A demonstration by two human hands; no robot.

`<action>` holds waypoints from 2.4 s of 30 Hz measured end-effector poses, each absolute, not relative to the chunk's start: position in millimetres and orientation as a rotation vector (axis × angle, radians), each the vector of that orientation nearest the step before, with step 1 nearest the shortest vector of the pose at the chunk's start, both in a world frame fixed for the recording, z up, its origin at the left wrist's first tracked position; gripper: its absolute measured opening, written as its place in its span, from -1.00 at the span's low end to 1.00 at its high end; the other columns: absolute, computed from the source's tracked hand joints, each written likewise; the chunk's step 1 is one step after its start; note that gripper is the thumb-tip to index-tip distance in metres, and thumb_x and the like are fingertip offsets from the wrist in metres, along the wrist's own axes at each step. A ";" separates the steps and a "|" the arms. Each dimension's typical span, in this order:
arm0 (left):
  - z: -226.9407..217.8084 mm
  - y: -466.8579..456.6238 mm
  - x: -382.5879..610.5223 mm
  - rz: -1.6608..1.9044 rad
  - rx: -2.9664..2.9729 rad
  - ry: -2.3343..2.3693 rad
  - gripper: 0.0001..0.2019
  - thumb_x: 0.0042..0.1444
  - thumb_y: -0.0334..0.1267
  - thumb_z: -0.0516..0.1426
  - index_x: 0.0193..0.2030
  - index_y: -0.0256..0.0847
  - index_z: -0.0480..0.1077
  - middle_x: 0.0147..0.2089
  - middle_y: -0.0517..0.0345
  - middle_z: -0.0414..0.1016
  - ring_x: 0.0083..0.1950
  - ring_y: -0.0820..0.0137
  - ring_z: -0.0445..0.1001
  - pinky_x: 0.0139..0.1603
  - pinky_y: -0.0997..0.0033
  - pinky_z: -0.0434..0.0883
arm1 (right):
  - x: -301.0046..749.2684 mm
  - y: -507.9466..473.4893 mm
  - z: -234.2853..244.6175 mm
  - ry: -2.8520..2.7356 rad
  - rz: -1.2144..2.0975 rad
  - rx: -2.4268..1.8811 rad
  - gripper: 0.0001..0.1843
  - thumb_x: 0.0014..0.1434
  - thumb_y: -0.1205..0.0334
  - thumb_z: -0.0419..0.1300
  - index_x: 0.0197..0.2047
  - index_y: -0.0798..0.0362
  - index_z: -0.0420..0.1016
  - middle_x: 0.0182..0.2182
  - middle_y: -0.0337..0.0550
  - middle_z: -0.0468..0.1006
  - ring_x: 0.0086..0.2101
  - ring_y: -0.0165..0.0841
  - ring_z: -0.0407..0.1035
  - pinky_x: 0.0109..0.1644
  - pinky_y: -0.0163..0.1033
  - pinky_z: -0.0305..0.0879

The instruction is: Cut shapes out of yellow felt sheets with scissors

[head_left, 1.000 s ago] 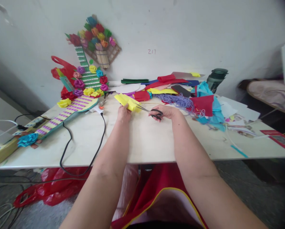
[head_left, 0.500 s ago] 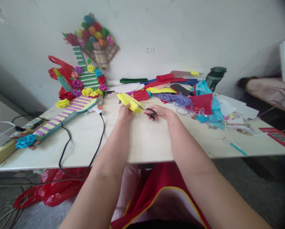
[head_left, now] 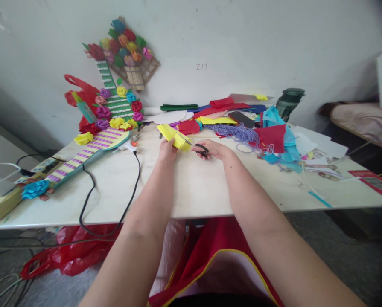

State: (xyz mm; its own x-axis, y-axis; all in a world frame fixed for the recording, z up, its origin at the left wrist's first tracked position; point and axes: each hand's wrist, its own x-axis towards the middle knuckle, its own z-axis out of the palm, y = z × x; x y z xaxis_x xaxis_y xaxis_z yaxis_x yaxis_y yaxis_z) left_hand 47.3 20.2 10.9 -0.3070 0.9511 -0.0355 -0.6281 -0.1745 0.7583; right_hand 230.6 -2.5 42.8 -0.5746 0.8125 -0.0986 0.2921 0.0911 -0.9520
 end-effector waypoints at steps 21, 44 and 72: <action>9.0 22.6 45.3 1.767 0.555 0.755 -0.80 0.03 -0.59 0.02 -0.30 -0.32 0.40 -0.33 0.06 0.55 -0.24 0.35 0.55 -0.03 0.28 0.46 | 227.0 -7.6 47.0 -1.858 1.509 -1.117 -0.72 0.15 0.05 0.20 -0.32 0.13 0.38 -0.69 -0.36 0.31 -0.75 -0.61 0.13 -0.74 -0.46 -0.17; 8.1 24.3 43.6 1.783 0.539 0.754 -0.79 0.04 -0.59 0.02 -0.28 -0.28 0.39 -0.33 0.08 0.54 -0.23 0.35 0.55 -0.03 0.30 0.47 | 222.4 -14.3 54.1 -1.828 1.476 -1.160 -0.85 0.16 0.26 0.20 -0.39 0.14 0.35 -0.74 -0.42 0.24 -0.76 -0.63 0.07 -0.71 -0.49 -0.10; 9.7 23.0 44.1 1.765 0.518 0.773 -0.76 0.04 -0.56 0.02 -0.18 -0.31 0.40 -0.25 0.01 0.56 -0.14 0.31 0.55 -0.04 0.31 0.47 | 225.6 -5.9 44.0 -1.872 1.480 -1.147 -0.74 0.15 0.08 0.22 -0.37 0.12 0.36 -0.70 -0.37 0.31 -0.75 -0.60 0.12 -0.75 -0.47 -0.16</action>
State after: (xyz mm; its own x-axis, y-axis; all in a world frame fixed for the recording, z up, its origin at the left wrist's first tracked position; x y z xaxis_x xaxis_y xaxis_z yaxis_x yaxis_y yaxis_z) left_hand 44.1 23.0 9.7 -0.3166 0.9481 -0.0290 -0.6640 -0.1997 0.7206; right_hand 225.6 -5.9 44.0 -0.5272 0.8412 -0.1201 0.3110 0.0595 -0.9485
